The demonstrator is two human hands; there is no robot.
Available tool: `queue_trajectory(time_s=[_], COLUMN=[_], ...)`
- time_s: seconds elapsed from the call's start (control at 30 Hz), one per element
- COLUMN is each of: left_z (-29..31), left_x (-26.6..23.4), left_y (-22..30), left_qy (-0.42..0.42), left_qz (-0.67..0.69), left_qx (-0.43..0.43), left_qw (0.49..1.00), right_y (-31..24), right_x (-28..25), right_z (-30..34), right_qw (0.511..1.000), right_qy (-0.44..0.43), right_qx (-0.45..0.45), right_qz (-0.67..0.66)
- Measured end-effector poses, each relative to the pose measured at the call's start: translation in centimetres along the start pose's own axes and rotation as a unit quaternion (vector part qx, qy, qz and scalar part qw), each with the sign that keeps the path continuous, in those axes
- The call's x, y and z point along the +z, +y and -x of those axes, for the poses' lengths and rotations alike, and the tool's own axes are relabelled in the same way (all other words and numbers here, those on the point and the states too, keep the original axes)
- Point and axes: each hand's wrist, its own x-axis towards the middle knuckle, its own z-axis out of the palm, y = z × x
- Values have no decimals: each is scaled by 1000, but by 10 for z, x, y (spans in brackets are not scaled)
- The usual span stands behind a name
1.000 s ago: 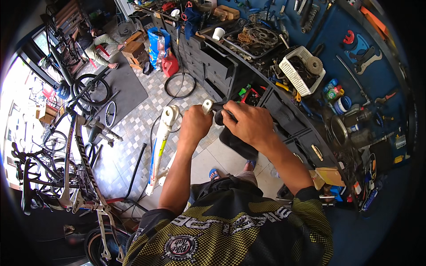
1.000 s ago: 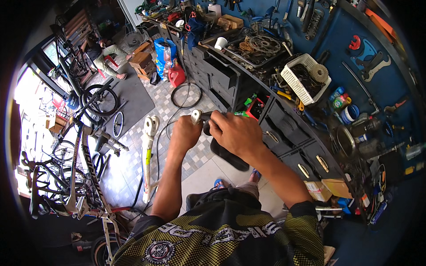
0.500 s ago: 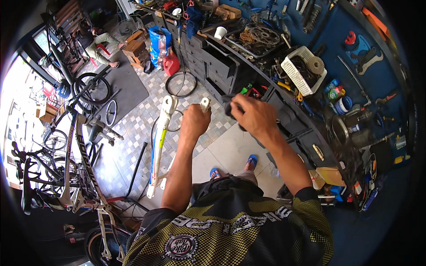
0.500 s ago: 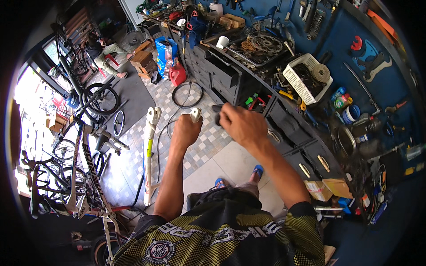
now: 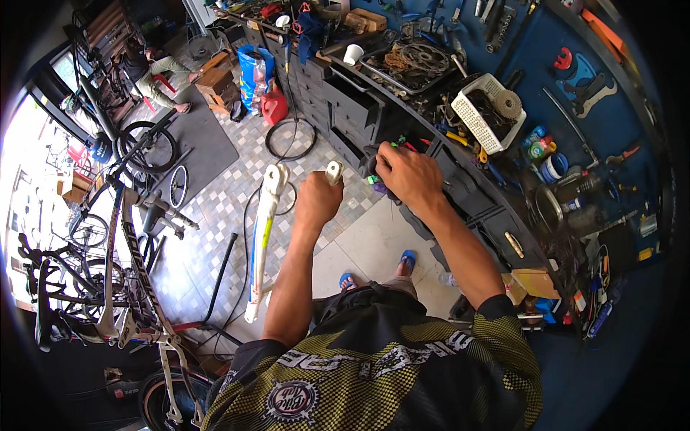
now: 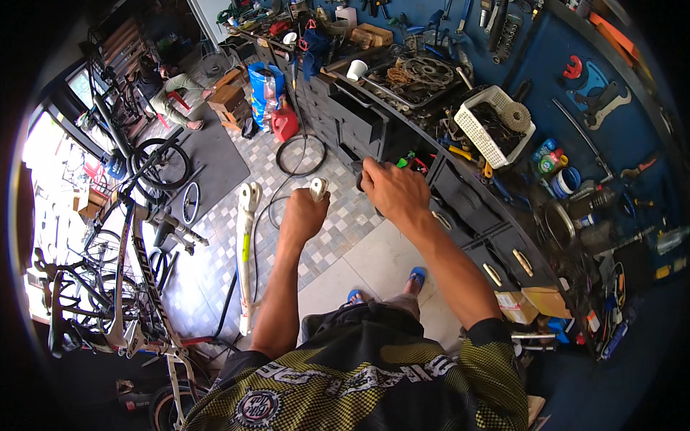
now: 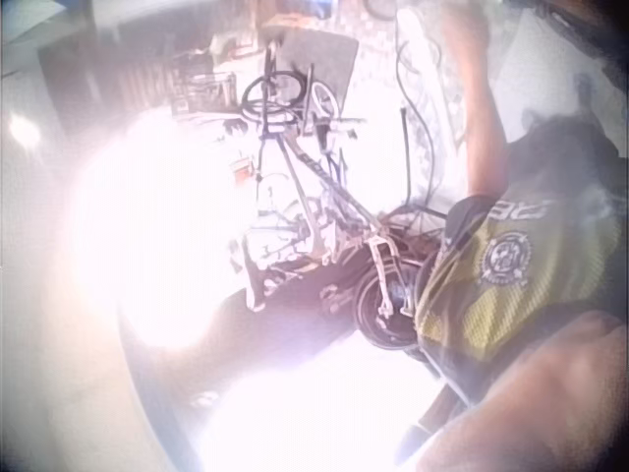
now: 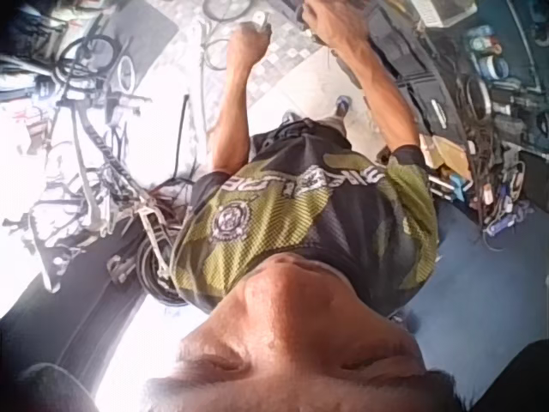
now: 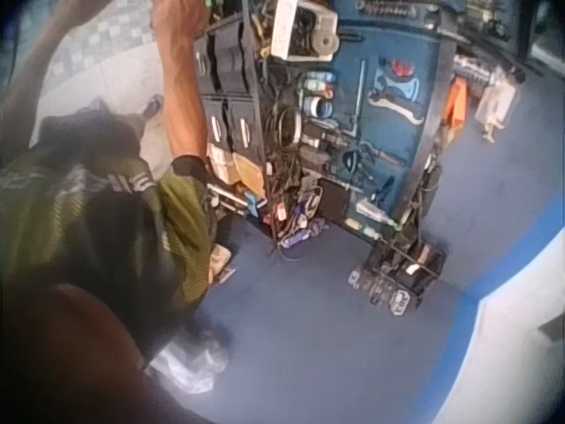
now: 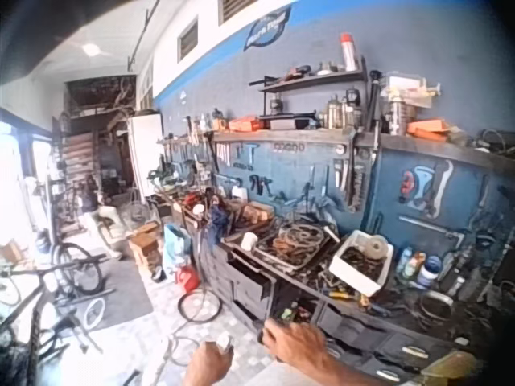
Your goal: The person cleans a white bicycle fork with a black cloth, wiping the stanchions and crown area repeatedly. The person then places the fork onto a bicycle frame mounted on a stand and briefly handles a small metal part before returning to the fork.
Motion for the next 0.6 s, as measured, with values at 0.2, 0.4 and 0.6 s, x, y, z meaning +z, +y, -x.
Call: queue_trajectory(time_s=[0.2,0.4,0.6], left_z=[-11,-5,41], left_x=[3,13,-5], left_y=[-8,-6,-3], left_qy=[-41,-20,-12], left_qz=[13,-36,-57], left_qx=[39,50,170], left_qw=[998,998,984], right_y=[-14,-13,47], right_x=[-7,8,-4], right_z=[18,19,-16], right_qw=[993,993,990], right_qy=[43,-23,-79], right_qx=[-93,-100,88], right_qz=[-54,-60,76])
